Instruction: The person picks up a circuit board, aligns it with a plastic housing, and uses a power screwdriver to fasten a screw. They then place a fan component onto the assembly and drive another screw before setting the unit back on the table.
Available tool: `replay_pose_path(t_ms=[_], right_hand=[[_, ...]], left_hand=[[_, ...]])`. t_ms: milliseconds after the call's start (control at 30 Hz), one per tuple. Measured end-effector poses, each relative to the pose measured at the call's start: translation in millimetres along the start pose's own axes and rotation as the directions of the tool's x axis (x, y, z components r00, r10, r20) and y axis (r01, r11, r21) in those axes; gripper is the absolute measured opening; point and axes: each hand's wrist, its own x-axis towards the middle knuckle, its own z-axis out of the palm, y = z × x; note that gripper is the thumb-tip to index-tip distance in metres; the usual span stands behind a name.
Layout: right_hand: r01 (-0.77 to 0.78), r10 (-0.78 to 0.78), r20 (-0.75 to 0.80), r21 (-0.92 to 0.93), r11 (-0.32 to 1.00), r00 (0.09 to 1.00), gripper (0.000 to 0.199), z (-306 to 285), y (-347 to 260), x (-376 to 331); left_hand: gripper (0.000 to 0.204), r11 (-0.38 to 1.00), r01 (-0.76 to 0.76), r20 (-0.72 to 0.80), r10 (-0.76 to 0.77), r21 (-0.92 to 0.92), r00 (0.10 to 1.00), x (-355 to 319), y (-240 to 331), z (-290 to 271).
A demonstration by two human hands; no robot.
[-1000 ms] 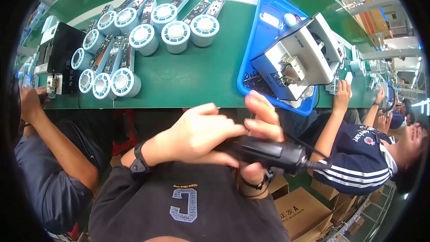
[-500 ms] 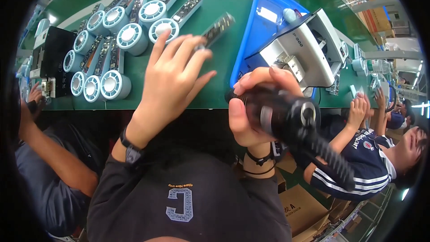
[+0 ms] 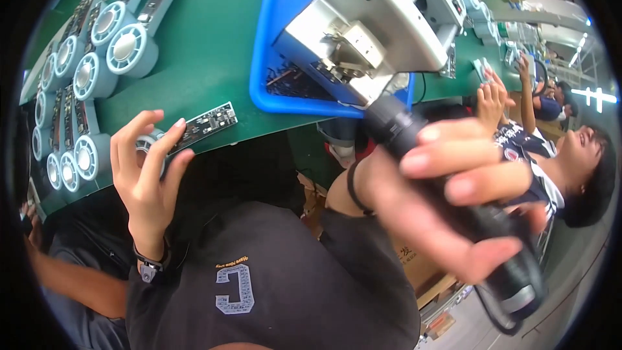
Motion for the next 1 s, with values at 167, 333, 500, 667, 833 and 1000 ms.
replay_pose_path(t_ms=[167,333,500,667,833,1000], right_hand=[[-0.120,0.124,0.032,-0.114,0.986,0.992,0.038,7,26,19],[-0.159,0.200,0.180,-0.215,0.964,0.963,0.035,5,44,19],[-0.383,0.409,0.395,-0.146,0.912,0.823,0.033,5,46,37],[-0.443,0.370,0.500,0.031,0.896,0.784,0.033,30,11,-1],[-0.422,0.316,0.511,0.103,0.901,0.800,0.035,44,-2,-25],[-0.431,0.334,0.520,0.075,0.899,0.786,0.038,49,3,-34]], left_hand=[[0.034,0.998,-0.050,-0.035,0.051,0.049,0.998,2,-2,7],[0.031,0.999,-0.010,-0.028,0.011,0.038,1.000,0,5,8],[0.033,0.998,-0.014,-0.064,0.018,0.061,0.998,-2,1,8],[0.034,1.000,0.014,-0.058,-0.014,-0.004,0.998,1,-5,11],[0.032,0.998,-0.051,-0.123,0.046,-0.035,0.991,-2,-13,15],[0.032,0.998,-0.062,-0.130,0.058,-0.031,0.990,-4,-14,16]])
